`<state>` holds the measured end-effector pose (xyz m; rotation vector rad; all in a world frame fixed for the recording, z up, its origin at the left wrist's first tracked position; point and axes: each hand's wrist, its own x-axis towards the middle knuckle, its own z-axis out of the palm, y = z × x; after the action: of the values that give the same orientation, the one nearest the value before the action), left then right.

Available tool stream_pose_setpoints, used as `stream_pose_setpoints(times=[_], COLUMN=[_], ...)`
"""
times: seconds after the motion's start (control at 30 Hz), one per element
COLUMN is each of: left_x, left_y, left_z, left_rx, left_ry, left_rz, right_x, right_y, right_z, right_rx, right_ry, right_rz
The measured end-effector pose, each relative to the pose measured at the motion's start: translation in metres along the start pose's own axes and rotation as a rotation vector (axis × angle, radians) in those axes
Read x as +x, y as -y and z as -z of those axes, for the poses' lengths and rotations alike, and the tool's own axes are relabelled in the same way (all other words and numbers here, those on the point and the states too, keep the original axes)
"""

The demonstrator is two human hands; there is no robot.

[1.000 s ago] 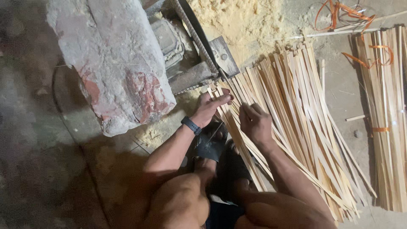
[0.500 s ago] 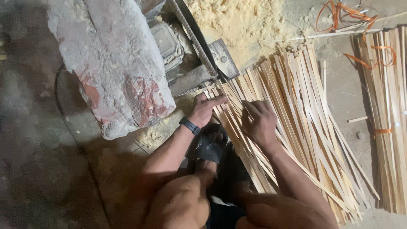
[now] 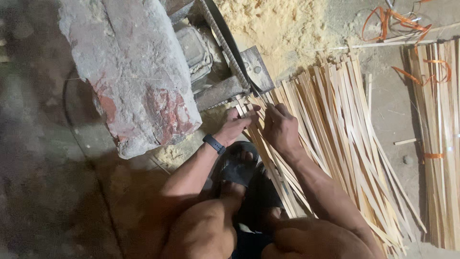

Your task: The person repeatedly feeds bundles of thin wooden sticks into a stationary cutting machine to trim their ends. After each cut, the person removes the trimmed sticks and places them on a pile on the floor.

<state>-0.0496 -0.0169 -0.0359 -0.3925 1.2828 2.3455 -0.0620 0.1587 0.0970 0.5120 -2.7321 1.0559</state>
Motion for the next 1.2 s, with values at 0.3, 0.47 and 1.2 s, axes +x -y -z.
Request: stream_pose_setpoints(times=[0.3, 0.47, 1.2], left_x=[-0.003, -0.010, -0.030], left_y=[-0.013, -0.022, -0.058], left_z=[-0.019, -0.028, -0.046], left_rx=[-0.155, -0.099, -0.086], left_ry=[-0.011, 0.003, 0.063], left_rz=[-0.028, -0.036, -0.092], right_x=[-0.053, -0.070, -0.079], right_y=[-0.015, -0.019, -0.005], right_z=[0.036, 0.020, 0.036], right_rx=[-0.263, 0.099, -0.243], right_ry=[-0.076, 0.139, 0.032], right_rz=[0.152, -0.066, 0.028])
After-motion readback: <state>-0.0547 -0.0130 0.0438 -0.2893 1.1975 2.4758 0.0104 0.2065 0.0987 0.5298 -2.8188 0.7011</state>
